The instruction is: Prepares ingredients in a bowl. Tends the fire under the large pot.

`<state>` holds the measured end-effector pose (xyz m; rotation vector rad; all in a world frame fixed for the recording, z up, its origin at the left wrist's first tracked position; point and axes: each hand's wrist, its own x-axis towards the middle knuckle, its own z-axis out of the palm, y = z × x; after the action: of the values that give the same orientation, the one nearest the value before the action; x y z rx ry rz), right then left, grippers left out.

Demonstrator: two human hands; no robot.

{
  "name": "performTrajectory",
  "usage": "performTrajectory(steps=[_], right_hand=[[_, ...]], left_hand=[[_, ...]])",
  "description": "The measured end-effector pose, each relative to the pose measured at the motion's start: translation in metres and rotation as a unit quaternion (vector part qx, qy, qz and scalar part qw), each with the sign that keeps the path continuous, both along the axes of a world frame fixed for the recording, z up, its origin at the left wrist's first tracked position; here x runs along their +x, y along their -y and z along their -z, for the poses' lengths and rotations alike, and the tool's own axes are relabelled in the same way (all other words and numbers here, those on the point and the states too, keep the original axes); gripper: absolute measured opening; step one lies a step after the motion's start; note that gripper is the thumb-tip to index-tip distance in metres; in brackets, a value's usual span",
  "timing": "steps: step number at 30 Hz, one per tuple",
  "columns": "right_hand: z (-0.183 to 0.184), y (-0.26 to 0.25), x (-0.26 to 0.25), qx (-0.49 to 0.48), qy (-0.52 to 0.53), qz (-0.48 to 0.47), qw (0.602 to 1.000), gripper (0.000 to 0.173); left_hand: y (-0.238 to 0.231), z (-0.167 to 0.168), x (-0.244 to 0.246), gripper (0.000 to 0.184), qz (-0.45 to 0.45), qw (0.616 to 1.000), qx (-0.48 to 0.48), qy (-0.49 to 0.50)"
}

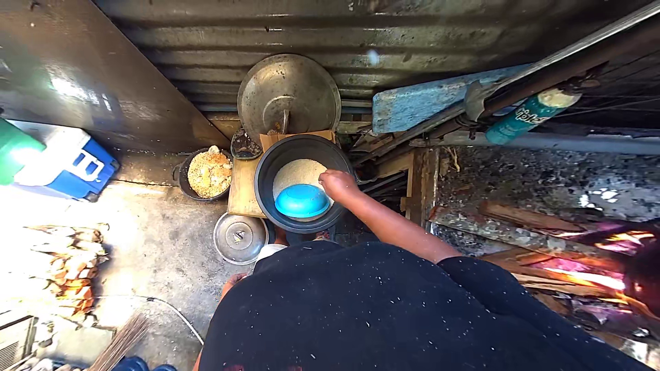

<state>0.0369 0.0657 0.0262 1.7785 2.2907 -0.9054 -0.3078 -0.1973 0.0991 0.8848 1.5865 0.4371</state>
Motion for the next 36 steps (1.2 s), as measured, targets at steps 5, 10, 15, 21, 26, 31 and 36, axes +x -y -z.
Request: performTrajectory(steps=[5, 10, 15, 21, 26, 31, 36], right_hand=[[-0.024, 0.000, 0.047, 0.001, -0.182, 0.143, 0.973, 0.027], [-0.030, 0.002, 0.140, 0.006, -0.057, 0.277, 0.959, 0.040], [-0.029, 0.026, 0.105, 0.082, 0.016, 0.126, 0.988, 0.054], [0.026, 0.052, -0.040, -0.117, -0.011, -0.129, 0.985, 0.067], [0.061, 0.012, -0.050, -0.175, -0.167, 0.037, 0.970, 0.040], [0.100, -0.033, -0.033, -0.160, -0.097, 0.288, 0.939, 0.031], [0.136, -0.050, -0.033, -0.116, -0.025, 0.323, 0.939, 0.031]], left_hand=[[-0.057, -0.056, 0.033, 0.036, -0.032, 0.965, -0.259, -0.041], [-0.059, -0.071, 0.058, 0.033, 0.006, 0.961, -0.201, -0.188], [-0.009, 0.136, -0.048, 0.039, 0.110, 0.968, -0.118, -0.190], [-0.079, 0.127, -0.038, 0.038, 0.117, 0.973, -0.146, -0.135], [-0.094, 0.121, -0.057, 0.036, 0.114, 0.977, -0.131, -0.127], [-0.059, 0.164, -0.115, 0.036, 0.100, 0.972, -0.167, -0.133], [-0.019, 0.184, -0.164, 0.035, 0.054, 0.960, -0.232, -0.147]])
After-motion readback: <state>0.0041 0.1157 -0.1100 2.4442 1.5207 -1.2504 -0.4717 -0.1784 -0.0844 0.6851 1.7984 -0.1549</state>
